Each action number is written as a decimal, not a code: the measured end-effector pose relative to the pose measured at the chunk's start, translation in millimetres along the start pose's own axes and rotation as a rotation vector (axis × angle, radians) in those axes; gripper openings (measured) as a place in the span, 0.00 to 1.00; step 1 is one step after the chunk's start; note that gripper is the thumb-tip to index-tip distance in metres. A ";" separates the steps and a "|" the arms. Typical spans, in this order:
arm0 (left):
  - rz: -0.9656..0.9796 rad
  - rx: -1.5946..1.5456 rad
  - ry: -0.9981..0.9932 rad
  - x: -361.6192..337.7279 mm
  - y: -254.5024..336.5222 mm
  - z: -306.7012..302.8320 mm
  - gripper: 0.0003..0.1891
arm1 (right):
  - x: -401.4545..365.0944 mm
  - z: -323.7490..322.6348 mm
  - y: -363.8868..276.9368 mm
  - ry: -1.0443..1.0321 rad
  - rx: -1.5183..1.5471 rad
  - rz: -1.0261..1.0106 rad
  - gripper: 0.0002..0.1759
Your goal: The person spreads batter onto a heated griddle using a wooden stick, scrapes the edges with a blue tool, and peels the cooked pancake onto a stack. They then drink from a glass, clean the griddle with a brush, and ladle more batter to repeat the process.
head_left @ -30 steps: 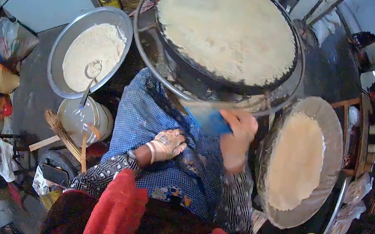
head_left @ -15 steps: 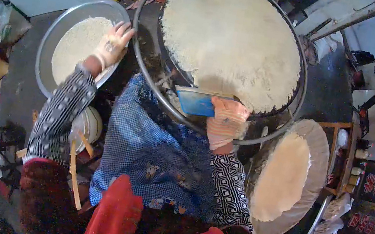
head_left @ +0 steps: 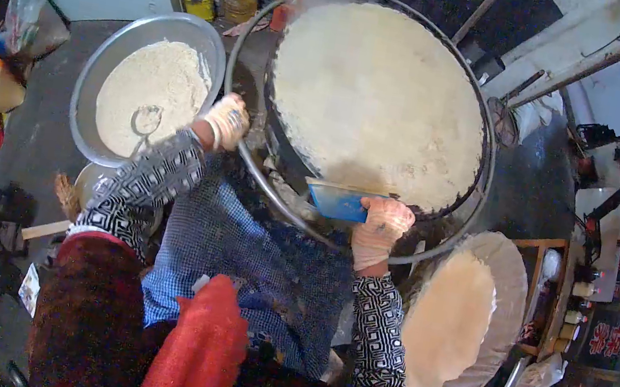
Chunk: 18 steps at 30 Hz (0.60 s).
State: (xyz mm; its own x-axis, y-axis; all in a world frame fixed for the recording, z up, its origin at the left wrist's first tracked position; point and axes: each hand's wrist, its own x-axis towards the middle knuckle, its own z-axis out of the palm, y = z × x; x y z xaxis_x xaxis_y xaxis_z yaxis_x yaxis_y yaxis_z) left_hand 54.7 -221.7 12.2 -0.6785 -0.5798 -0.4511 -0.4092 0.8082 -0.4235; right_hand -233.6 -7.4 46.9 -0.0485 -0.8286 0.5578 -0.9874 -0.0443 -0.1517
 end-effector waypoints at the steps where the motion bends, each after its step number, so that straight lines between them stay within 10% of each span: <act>1: -0.010 -0.053 -0.031 -7.2 20.7 -9.3 0.10 | 2.2 -1.8 0.2 0.005 0.008 -0.003 0.07; 7: -0.134 -0.475 0.245 -36.1 209.6 -106.2 0.11 | 4.4 15.8 -3.3 0.023 -0.101 -0.046 0.05; 10: 0.286 -0.502 0.593 -66.7 297.0 -125.5 0.11 | 9.4 29.8 -9.4 -0.072 -0.115 0.051 0.03; 11: 0.565 -0.690 0.595 -84.7 304.8 -128.3 0.11 | 10.0 34.4 -8.8 -0.039 -0.083 0.023 0.03; 14: 0.623 -0.907 0.789 -123.7 295.2 -106.9 0.10 | 11.1 31.3 -10.8 0.019 -0.077 0.062 0.04; 17: 0.272 -0.901 0.088 -142.9 223.8 -117.5 0.13 | 8.8 38.8 -7.0 0.082 -0.090 0.056 0.04; 18: 0.347 -0.926 0.339 -150.2 205.3 -94.1 0.13 | 7.7 39.9 -7.2 0.099 -0.130 0.061 0.04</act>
State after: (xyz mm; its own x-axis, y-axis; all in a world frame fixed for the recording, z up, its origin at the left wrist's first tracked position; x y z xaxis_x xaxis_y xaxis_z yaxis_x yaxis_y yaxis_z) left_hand 15.3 41.0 67.0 -0.9250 -0.3576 -0.1281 -0.3698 0.7705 0.5192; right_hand -220.8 -35.8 19.7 -0.1167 -0.7685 0.6291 -0.9931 0.0818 -0.0842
